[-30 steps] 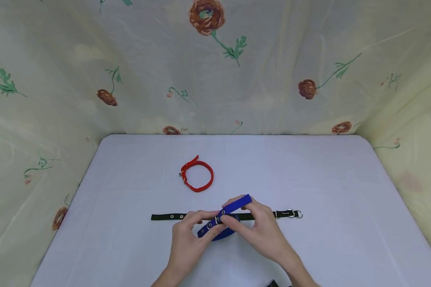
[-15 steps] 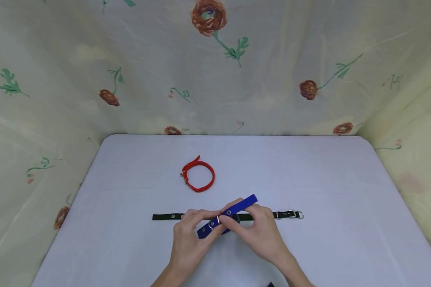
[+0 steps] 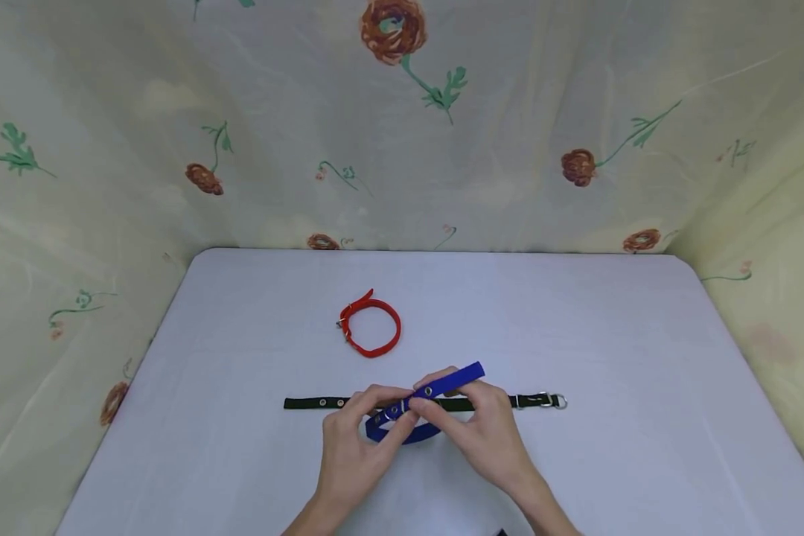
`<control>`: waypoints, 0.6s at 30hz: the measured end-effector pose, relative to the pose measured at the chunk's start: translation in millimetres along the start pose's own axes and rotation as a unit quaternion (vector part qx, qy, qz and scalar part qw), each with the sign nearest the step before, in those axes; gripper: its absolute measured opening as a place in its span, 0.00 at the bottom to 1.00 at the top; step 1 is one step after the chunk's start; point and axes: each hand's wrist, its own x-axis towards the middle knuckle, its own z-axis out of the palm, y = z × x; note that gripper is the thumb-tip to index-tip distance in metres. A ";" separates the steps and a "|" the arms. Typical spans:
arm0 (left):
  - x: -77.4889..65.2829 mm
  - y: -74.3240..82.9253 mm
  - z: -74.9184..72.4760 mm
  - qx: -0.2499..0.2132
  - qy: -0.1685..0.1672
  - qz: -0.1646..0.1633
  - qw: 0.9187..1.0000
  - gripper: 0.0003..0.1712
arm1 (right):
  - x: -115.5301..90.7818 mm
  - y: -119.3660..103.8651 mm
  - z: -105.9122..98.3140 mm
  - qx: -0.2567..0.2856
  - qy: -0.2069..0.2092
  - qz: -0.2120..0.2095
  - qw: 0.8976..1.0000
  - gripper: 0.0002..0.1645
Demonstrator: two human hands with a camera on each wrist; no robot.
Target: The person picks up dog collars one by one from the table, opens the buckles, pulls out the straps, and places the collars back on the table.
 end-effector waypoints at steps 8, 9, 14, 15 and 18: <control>3.7 -1.5 -3.0 -0.103 -0.047 -0.064 0.991 0.10 | 1.2 0.5 -3.5 -0.026 0.008 -0.008 1.000 0.11; 4.0 -1.3 -3.1 -0.115 -0.052 -0.074 0.989 0.11 | 1.3 0.4 -3.8 -0.021 0.004 -0.003 1.000 0.11; 4.0 0.6 -2.3 -0.148 -0.067 -0.108 0.981 0.11 | 1.6 -0.4 -5.5 0.008 -0.028 0.029 0.999 0.12; 3.8 1.2 -2.1 -0.152 -0.069 -0.113 0.979 0.11 | 1.6 -0.7 -6.1 0.014 -0.035 0.034 0.999 0.13; 3.2 2.7 -1.7 -0.156 -0.076 -0.127 0.977 0.13 | 1.5 -1.1 -7.9 0.028 -0.056 0.045 0.997 0.14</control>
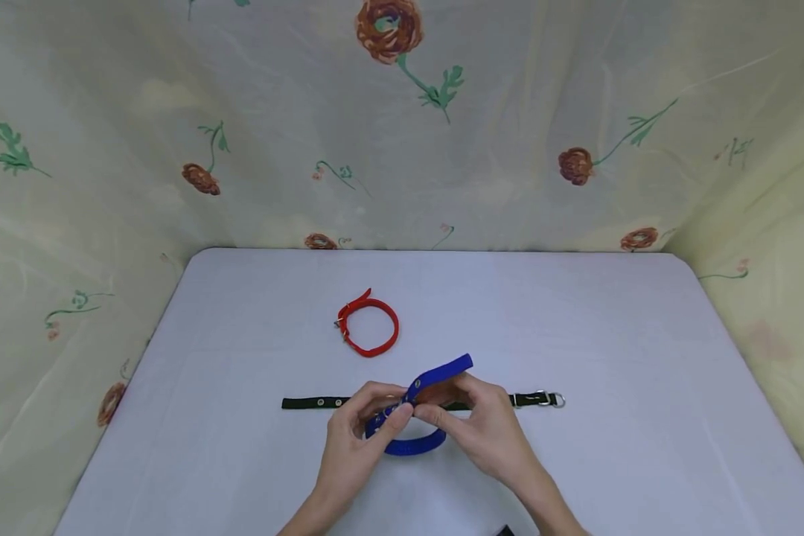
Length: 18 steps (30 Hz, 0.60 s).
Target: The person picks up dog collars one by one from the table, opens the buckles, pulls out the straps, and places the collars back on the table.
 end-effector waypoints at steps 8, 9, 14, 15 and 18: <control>-0.2 2.6 -0.6 -0.062 -0.019 -0.060 0.996 0.19 | 1.3 -0.5 -4.5 0.014 -0.048 0.023 0.998 0.13; -0.2 2.3 -0.5 -0.067 -0.020 -0.064 0.995 0.19 | 1.4 -0.2 -5.1 0.013 -0.052 0.022 0.998 0.13; -0.9 0.4 -0.3 -0.081 -0.027 -0.072 0.994 0.21 | 0.9 1.8 -8.1 0.002 -0.071 0.005 0.997 0.12; -0.8 0.0 -0.4 -0.084 -0.029 -0.074 0.993 0.21 | 0.8 2.1 -8.5 -0.001 -0.074 0.000 0.997 0.11; -1.4 -1.5 -0.7 -0.080 -0.036 -0.074 0.993 0.21 | -0.2 2.9 -8.3 -0.015 -0.080 -0.012 0.997 0.09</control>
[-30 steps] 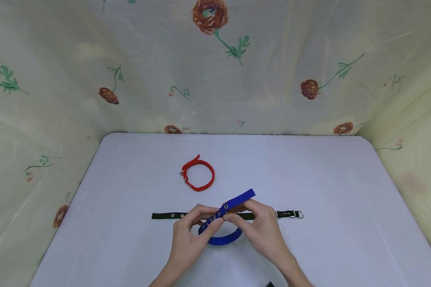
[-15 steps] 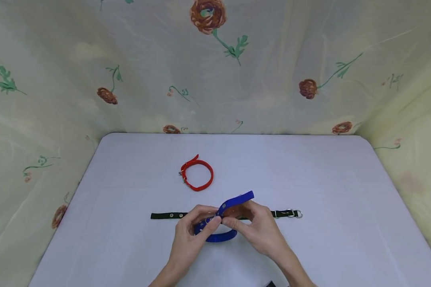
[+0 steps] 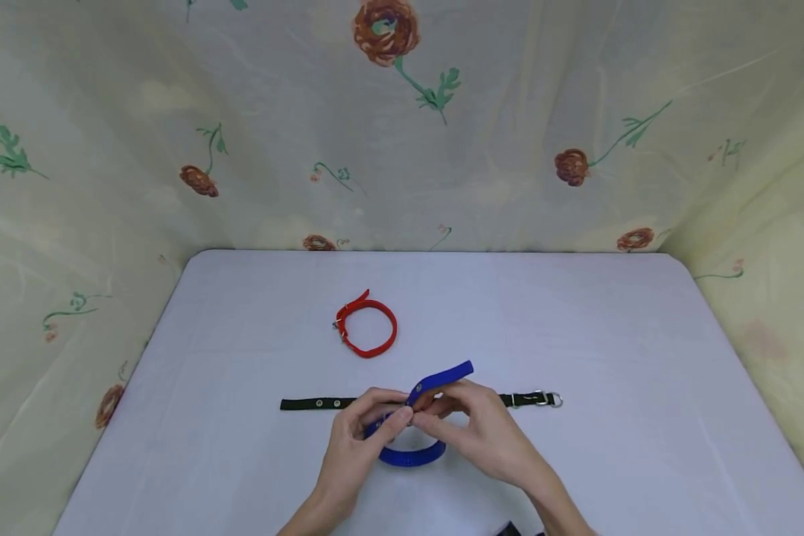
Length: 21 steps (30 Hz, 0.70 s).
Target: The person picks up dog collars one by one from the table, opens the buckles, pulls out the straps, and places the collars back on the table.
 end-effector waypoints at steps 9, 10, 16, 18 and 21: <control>0.0 -0.4 -1.5 0.044 -0.002 0.004 0.999 0.21 | -3.1 -0.1 8.9 -0.041 0.037 -0.027 0.998 0.05; 0.2 0.0 -2.1 0.047 0.003 0.003 0.999 0.21 | -3.2 -0.5 9.1 -0.045 0.040 -0.034 0.998 0.06; 2.0 2.9 -6.1 0.072 0.024 -0.011 0.997 0.21 | -3.6 -2.5 7.3 -0.071 0.041 -0.055 0.995 0.12; 2.5 3.8 -6.5 0.082 0.027 -0.013 0.996 0.21 | -3.5 -2.7 7.0 -0.078 0.043 -0.060 0.994 0.13; 3.1 4.4 -6.8 0.102 0.030 -0.006 0.994 0.21 | -3.3 -2.8 6.8 -0.080 0.054 -0.065 0.993 0.13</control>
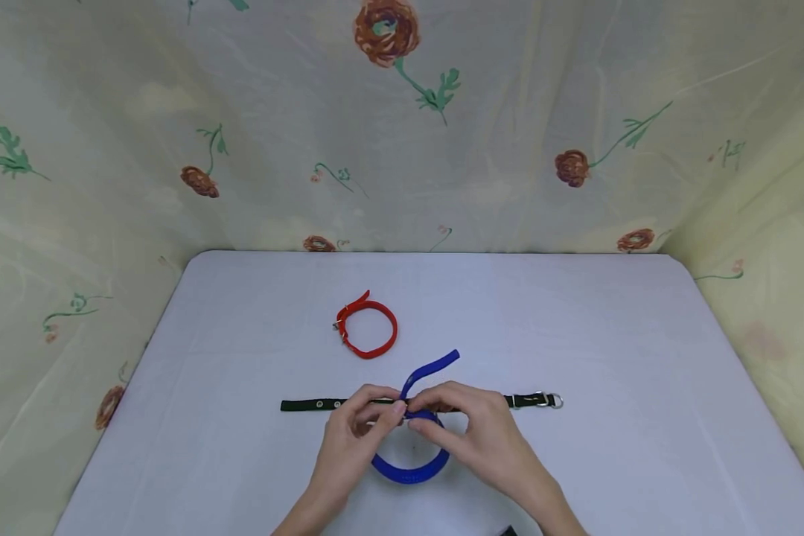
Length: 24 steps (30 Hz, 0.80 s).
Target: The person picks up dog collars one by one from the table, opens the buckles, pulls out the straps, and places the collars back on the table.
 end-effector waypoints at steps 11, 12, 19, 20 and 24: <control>-2.9 -4.5 -12.8 0.161 -0.040 0.095 0.982 0.20 | 0.4 2.4 -4.4 -0.002 0.061 -0.021 0.998 0.14; -3.3 -4.7 -14.7 0.172 -0.041 0.097 0.979 0.20 | 0.5 2.4 -5.1 -0.002 0.062 -0.021 0.998 0.14; -1.7 -3.4 -19.1 0.174 -0.049 0.089 0.979 0.17 | 1.2 1.3 -6.1 0.002 0.064 -0.026 0.998 0.13; -1.8 -3.1 -18.6 0.169 -0.047 0.090 0.980 0.17 | 1.3 1.3 -6.2 0.003 0.064 -0.028 0.998 0.13; -2.4 -1.9 -16.1 0.156 -0.036 0.100 0.982 0.16 | 1.0 1.2 -5.9 0.005 0.059 -0.031 0.998 0.13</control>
